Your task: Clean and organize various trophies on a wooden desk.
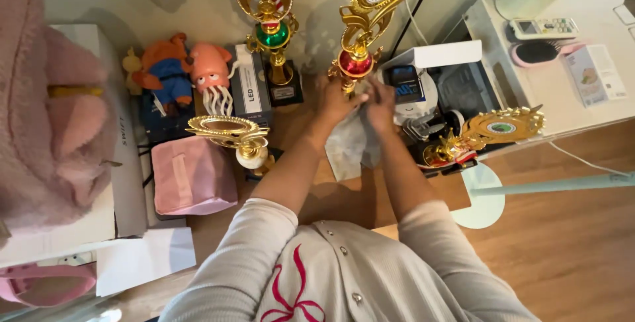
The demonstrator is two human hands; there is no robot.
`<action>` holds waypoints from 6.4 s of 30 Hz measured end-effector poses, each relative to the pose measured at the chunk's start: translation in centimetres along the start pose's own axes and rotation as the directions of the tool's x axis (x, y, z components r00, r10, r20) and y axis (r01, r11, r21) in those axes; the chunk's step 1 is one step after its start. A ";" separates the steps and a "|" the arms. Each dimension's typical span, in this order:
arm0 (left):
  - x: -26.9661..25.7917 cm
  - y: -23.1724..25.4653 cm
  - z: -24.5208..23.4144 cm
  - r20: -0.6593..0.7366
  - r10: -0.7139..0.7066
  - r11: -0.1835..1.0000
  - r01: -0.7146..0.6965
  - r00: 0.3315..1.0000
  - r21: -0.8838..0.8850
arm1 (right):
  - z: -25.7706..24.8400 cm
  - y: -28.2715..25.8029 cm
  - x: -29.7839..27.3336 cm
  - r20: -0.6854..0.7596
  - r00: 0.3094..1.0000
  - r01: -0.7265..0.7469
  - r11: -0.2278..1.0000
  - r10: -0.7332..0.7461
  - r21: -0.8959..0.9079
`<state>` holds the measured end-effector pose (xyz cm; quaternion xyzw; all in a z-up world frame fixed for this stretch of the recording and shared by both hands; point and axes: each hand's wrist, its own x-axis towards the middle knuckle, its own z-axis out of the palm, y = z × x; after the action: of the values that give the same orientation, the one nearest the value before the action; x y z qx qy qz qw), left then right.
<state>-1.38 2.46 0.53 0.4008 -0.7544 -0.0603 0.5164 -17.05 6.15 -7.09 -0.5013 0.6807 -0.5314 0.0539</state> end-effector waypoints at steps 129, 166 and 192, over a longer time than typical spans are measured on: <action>-6.7 -0.6 -3.7 0.471 -0.419 0.850 0.518 0.776 -0.096 | -3.7 -7.3 0.8 0.722 0.689 -0.103 0.976 -0.070 0.193; -13.2 -3.2 -4.3 0.186 -0.450 0.847 0.483 0.873 -0.221 | -3.5 -16.7 -9.4 0.402 0.728 0.640 0.761 -0.555 -0.108; -12.0 -3.1 -8.2 0.580 -0.432 0.758 0.627 0.691 -0.182 | 2.9 2.8 -6.0 0.498 0.865 0.176 0.966 -0.060 -0.188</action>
<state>8.82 10.98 -6.04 0.4708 -0.6851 -0.4513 0.3246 -14.11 8.40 -13.28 -0.6630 0.6689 -0.3085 0.1337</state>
